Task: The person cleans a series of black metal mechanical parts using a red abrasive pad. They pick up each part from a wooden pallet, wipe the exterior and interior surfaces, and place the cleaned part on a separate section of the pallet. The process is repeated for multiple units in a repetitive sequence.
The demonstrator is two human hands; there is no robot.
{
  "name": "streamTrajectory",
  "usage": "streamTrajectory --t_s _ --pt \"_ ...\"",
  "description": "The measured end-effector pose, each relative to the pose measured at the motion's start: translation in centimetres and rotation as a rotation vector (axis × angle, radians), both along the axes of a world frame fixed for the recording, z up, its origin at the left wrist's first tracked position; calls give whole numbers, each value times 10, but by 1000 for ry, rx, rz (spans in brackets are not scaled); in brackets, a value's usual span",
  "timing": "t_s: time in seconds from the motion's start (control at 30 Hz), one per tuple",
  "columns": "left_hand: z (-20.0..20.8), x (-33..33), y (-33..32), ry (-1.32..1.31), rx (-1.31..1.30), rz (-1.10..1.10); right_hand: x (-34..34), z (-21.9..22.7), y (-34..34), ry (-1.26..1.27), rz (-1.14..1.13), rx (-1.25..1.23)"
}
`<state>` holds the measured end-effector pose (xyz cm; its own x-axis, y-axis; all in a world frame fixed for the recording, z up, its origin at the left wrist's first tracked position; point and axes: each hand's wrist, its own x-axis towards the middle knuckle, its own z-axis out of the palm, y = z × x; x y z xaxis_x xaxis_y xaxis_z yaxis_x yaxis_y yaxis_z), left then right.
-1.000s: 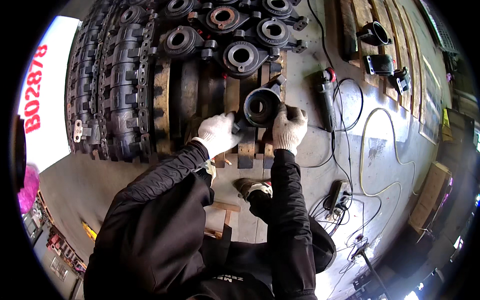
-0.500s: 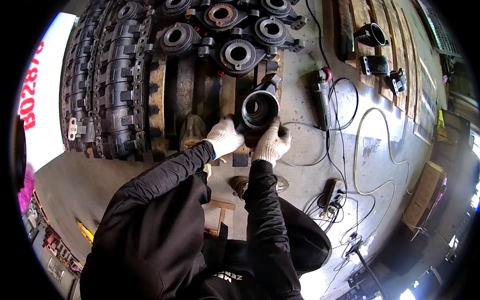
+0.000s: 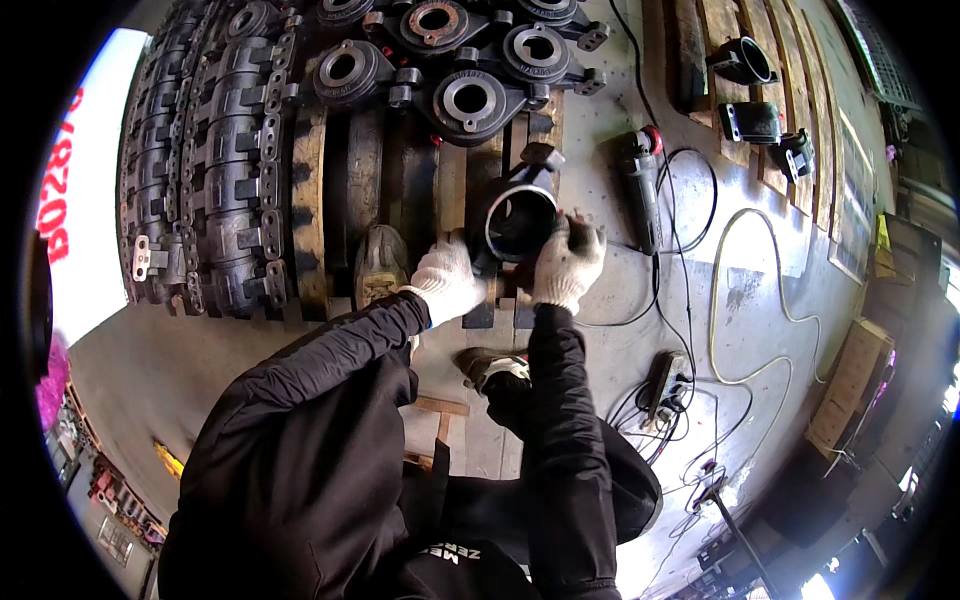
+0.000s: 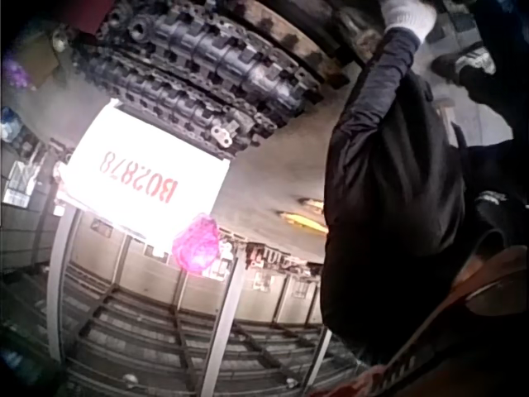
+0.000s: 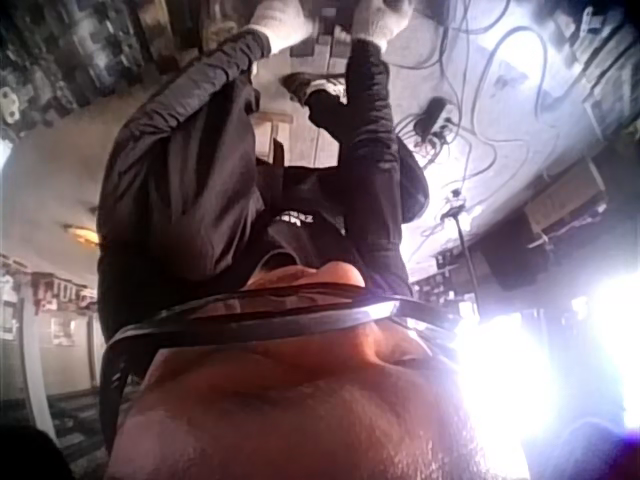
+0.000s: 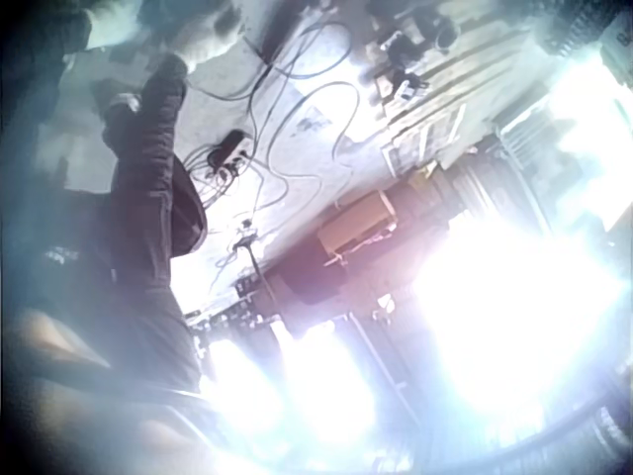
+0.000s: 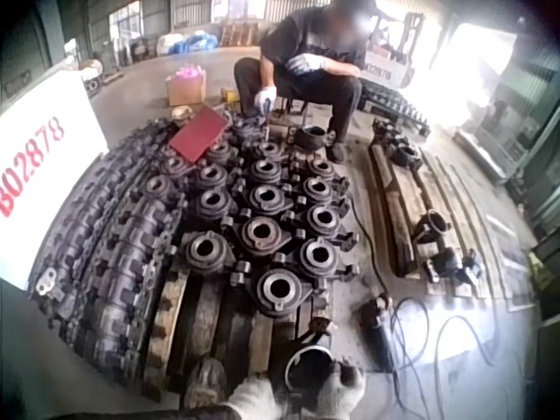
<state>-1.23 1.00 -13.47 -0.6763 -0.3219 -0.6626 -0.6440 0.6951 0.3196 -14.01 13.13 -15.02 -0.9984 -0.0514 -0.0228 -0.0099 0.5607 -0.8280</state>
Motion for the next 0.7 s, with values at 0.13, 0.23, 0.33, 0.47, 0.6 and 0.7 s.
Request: streamTrajectory --t_s 0.13,0.23,0.33,0.47,0.6,0.7 --pt "-11 13 3 263 63 218 1 16 -20 -231 -86 -175" --pt "-9 7 0 205 77 243 6 7 -20 -286 -200 -266" --pt "-10 10 3 170 56 227 24 17 -27 -292 -307 -294" --pt "-5 6 5 136 52 251 41 7 -13 -511 -436 -388" --pt "6 3 0 58 100 281 80 41 -30 -628 -549 -583" --pt "15 -7 -1 -10 153 236 83 22 -29 -551 -618 -605"
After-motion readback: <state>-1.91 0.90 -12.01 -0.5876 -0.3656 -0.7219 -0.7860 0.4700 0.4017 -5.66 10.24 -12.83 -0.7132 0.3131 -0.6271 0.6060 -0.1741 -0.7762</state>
